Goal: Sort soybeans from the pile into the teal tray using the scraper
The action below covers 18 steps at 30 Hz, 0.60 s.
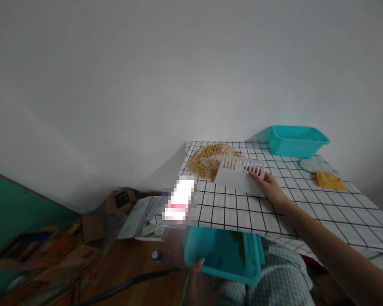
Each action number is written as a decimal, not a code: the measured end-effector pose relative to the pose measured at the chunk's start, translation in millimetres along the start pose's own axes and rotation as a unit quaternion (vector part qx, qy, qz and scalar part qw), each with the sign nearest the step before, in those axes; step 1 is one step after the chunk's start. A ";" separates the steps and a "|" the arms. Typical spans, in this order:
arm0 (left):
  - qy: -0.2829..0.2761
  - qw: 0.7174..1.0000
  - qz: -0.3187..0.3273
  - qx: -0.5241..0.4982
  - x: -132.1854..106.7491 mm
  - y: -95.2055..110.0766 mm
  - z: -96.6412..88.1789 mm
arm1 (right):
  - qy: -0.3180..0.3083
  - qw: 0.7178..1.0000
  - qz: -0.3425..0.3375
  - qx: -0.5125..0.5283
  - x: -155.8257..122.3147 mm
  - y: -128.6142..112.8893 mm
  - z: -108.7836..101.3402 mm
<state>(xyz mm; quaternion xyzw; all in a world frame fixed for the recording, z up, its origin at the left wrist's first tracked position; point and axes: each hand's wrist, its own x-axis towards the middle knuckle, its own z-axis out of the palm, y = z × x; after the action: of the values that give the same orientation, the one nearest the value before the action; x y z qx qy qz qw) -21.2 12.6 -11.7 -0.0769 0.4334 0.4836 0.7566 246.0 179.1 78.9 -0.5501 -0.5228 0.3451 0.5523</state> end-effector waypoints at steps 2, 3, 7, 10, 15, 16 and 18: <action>-0.002 1.000 -0.004 0.004 -0.7 0.5 -0.1 | -0.019 1.000 -0.005 -0.008 0.1 0.7 1.3; -0.002 1.000 -0.007 0.008 -0.6 0.7 -0.5 | -0.022 1.000 -0.004 -0.015 0.7 1.8 1.2; -0.004 1.000 -0.010 0.007 2.8 0.3 -4.5 | 0.012 0.999 0.012 -0.044 4.9 8.0 -1.4; -0.010 1.000 -0.017 0.006 6.9 -0.1 -8.3 | 0.027 0.999 0.009 -0.036 6.9 10.8 -2.4; -0.012 1.000 -0.024 0.007 8.8 0.4 -9.8 | 0.036 0.999 0.012 -0.002 4.9 8.1 -0.4; -0.011 1.000 -0.020 0.010 8.3 0.3 -9.4 | 0.038 0.999 0.011 0.006 4.2 7.0 -0.2; -0.012 1.000 -0.008 0.013 7.2 -0.2 -8.3 | 0.040 0.999 0.009 0.018 3.6 5.2 -0.4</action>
<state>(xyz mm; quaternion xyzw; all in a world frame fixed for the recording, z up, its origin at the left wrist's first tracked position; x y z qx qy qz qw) -24.7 12.8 -22.1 -0.0653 0.4301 0.4727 0.7664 248.2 183.3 74.7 -0.5584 -0.4890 0.3369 0.5793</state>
